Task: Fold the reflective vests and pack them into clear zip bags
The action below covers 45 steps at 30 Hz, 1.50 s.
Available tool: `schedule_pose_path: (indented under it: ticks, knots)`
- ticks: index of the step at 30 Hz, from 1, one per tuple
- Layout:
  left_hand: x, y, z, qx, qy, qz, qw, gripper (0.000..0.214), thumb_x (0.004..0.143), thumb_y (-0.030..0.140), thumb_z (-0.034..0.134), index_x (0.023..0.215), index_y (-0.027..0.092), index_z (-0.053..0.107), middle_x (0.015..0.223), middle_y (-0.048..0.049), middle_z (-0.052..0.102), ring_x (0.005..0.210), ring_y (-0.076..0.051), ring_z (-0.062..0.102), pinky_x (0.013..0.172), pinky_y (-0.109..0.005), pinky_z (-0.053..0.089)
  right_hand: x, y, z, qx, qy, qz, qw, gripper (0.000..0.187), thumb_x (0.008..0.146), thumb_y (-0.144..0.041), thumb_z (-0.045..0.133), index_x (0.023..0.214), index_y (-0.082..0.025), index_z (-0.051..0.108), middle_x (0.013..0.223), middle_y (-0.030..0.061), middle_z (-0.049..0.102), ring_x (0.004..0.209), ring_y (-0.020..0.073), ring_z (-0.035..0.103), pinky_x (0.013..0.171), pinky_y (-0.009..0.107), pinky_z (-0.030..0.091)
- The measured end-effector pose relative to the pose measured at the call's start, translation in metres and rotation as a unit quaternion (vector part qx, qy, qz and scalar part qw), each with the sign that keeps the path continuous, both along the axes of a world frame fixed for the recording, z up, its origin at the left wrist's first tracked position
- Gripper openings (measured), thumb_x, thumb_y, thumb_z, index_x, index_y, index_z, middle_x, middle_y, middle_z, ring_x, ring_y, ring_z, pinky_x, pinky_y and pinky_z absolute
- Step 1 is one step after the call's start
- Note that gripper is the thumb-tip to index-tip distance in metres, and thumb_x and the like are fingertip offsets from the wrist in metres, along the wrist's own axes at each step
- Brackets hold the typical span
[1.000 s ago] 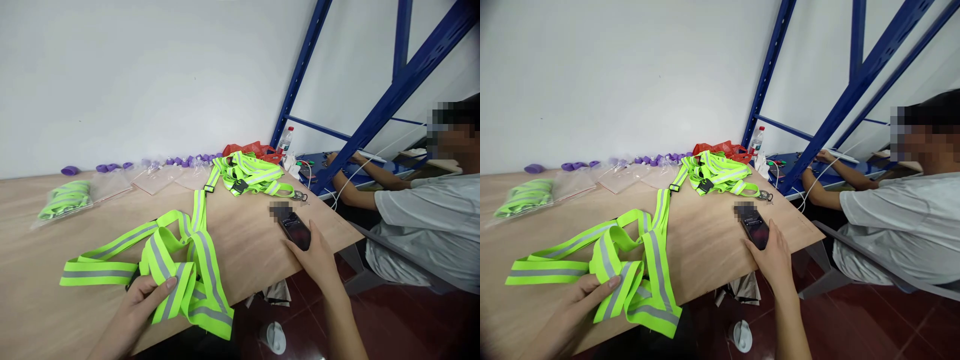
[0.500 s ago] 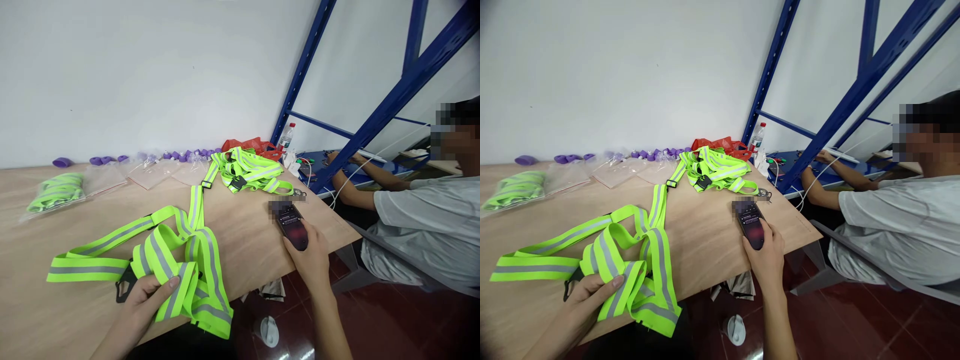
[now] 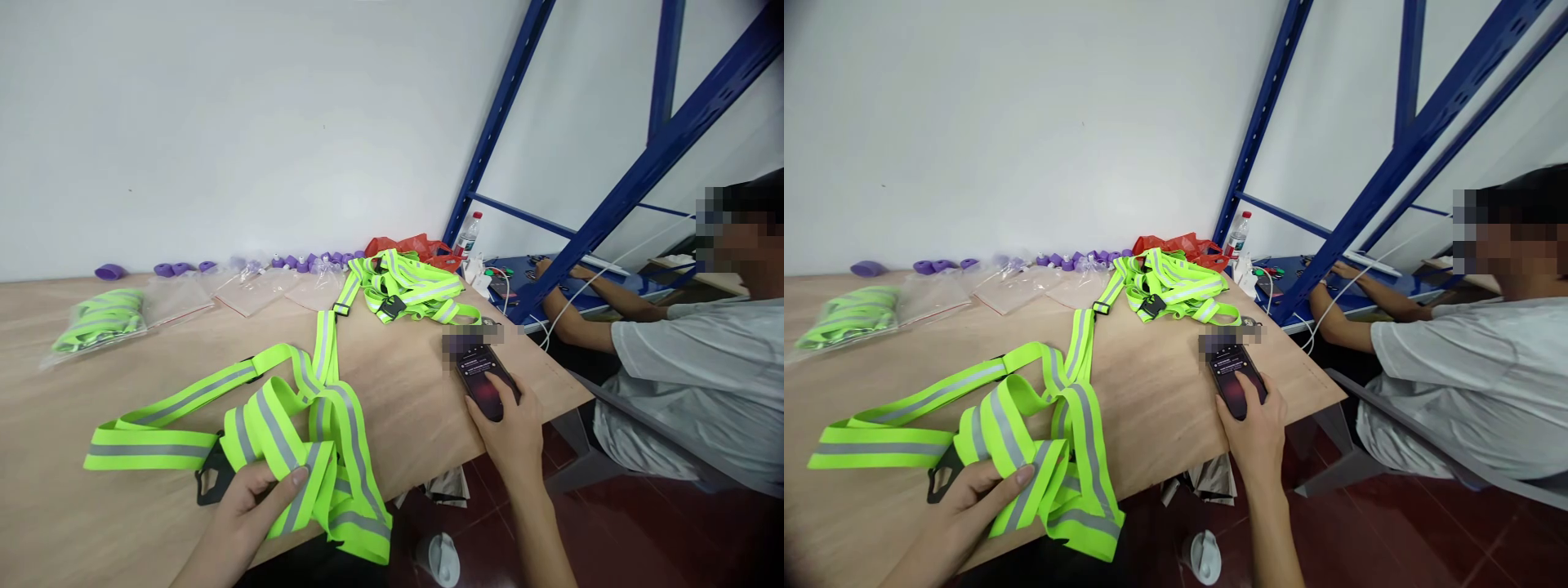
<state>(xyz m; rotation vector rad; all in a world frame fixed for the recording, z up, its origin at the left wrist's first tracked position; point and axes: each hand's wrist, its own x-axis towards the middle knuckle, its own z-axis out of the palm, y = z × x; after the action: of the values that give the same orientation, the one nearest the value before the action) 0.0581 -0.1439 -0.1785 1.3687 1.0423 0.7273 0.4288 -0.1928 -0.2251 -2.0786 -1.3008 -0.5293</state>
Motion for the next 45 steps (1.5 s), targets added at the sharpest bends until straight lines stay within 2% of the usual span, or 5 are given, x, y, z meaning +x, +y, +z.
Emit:
schedule_pose_path:
  ticks: [20, 28, 34, 42, 45]
  knots:
    - [-0.002, -0.003, -0.009, 0.052, -0.061, -0.035, 0.996, 0.05, 0.089, 0.059, 0.058, 0.067, 0.015, 0.068, 0.064, -0.0032, 0.061, 0.064, -0.018, 0.053, 0.062, -0.025, 0.045, 0.014, 0.001, -0.006, -0.046, 0.074, -0.012, 0.996, 0.069, 0.081, -0.063, 0.054, 0.13, -0.016, 0.059, 0.117, 0.0179, 0.062, 0.109, 0.0374, 0.058, 0.092, 0.052, 0.05]
    - [-0.02, 0.019, 0.058, 0.149, -0.06, -0.038, 0.986, 0.045, 0.091, 0.055, 0.054, 0.076, 0.015, 0.066, 0.071, -0.0032, 0.062, 0.068, -0.018, 0.054, 0.064, -0.025, 0.044, -0.005, 0.013, 0.009, -0.034, 0.111, 0.053, 0.992, 0.063, 0.073, -0.071, 0.057, 0.106, -0.019, 0.072, 0.112, 0.0197, 0.067, 0.096, 0.0403, 0.065, 0.092, 0.058, 0.05]
    - [-0.026, 0.047, 0.108, 0.196, 0.003, 0.017, 0.98, 0.05, 0.091, 0.06, 0.05, 0.064, 0.019, 0.043, 0.058, 0.0046, 0.033, 0.053, -0.01, 0.032, 0.047, -0.023, 0.026, -0.14, 0.026, 0.063, -0.184, 0.399, 0.458, 0.773, 0.051, 0.086, -0.057, 0.059, 0.12, -0.02, 0.071, 0.12, 0.014, 0.071, 0.113, 0.0338, 0.064, 0.102, 0.049, 0.048]
    - [-0.037, 0.066, 0.163, 0.266, 0.042, -0.04, 0.962, 0.043, 0.097, 0.053, 0.046, 0.073, 0.018, 0.051, 0.059, 0.0023, 0.051, 0.051, -0.012, 0.051, 0.043, -0.022, 0.036, -0.23, 0.065, 0.098, -0.185, 0.602, 0.536, 0.563, 0.046, 0.068, -0.046, 0.084, 0.104, -0.022, 0.066, 0.087, 0.0005, 0.069, 0.076, 0.0177, 0.063, 0.072, 0.029, 0.052]
    - [-0.046, 0.069, 0.173, 0.263, 0.027, -0.057, 0.963, 0.043, 0.099, 0.05, 0.045, 0.073, 0.017, 0.053, 0.056, 0.0013, 0.055, 0.048, -0.012, 0.057, 0.042, -0.02, 0.04, -0.23, 0.071, 0.094, -0.175, 0.639, 0.519, 0.54, 0.04, 0.065, -0.046, 0.087, 0.086, -0.019, 0.065, 0.072, -0.0022, 0.065, 0.06, 0.0126, 0.056, 0.055, 0.023, 0.045]
